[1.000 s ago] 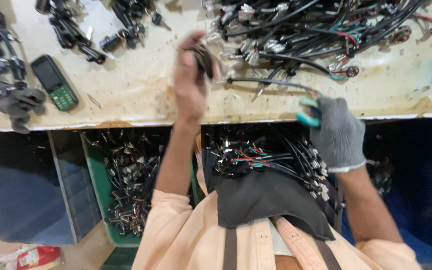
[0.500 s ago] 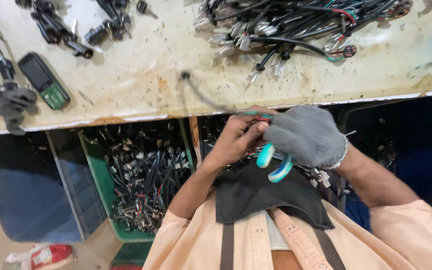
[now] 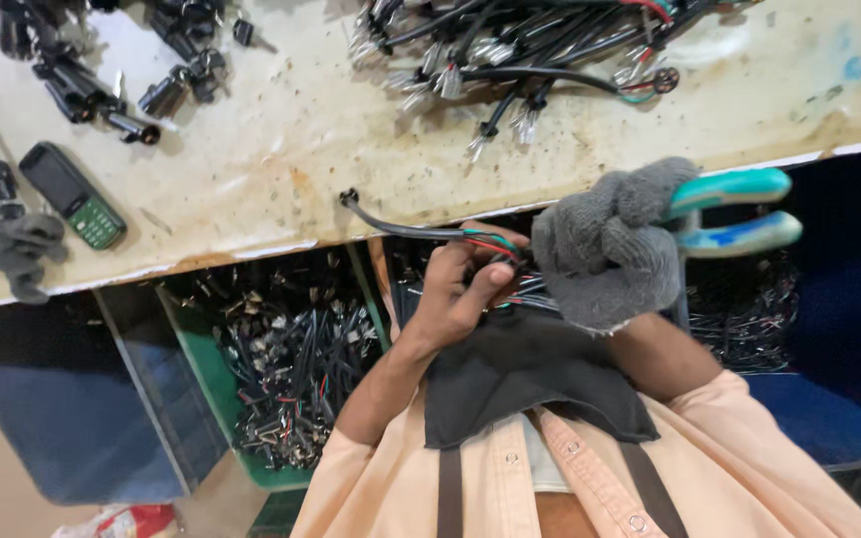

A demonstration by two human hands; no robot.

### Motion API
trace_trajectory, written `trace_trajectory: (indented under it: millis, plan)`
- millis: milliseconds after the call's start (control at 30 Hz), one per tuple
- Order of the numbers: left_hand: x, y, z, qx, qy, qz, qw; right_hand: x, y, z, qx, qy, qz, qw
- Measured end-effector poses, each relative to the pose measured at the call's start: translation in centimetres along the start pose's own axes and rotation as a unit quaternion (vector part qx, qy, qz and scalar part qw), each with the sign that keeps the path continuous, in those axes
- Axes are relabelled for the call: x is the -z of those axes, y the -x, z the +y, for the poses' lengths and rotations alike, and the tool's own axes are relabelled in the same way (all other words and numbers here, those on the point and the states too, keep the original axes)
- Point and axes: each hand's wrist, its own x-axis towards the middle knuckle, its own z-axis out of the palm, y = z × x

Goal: The person repeatedly picks up black cylindrical components and wire harnesses from a workbench, aligns the component with the harness, and presses them together. The person uses a pair of pliers to assist with the connection. The assembled units are placed into a green bin below the workbench.

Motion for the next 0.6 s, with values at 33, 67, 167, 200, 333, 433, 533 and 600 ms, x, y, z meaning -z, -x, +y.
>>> trace_trajectory:
  millis: [33,67,167,200,333,433,533,600]
  plan:
    - [-0.3,0.0,0.1,-0.005,0.054,0.002,0.999,-0.1,0.2,0.1,-0.014,-0.007,0.013,1.000]
    - [-0.5,0.0,0.4,-0.007,0.106,0.009,0.994,-0.2,0.5,0.4,-0.031,-0.018,0.022,0.999]
    - [-1.0,-0.6,2.7,-0.050,0.030,-0.025,0.998,0.0,0.6,0.4,-0.081,-0.021,0.022,0.996]
    - [-1.0,-0.8,3.6,-0.069,-0.035,-0.045,0.996,0.2,0.4,0.1,-0.088,-0.001,0.025,0.996]
    - [-0.6,-1.0,5.4,-0.020,-0.624,-0.176,0.761,2.1,-4.0,-2.5,0.018,0.452,0.140,0.881]
    - [3.0,-0.5,4.8,-0.014,-0.604,-0.193,0.773,4.9,-6.8,-6.0,0.080,0.784,-0.007,0.616]
    - [12.5,-1.5,5.7,0.020,-0.582,-0.125,0.803,8.0,-6.9,-7.8,0.139,0.919,-0.100,0.354]
    - [21.1,-4.2,7.9,0.062,-0.531,0.262,0.804,9.6,-6.2,-7.9,0.165,0.911,-0.119,0.359]
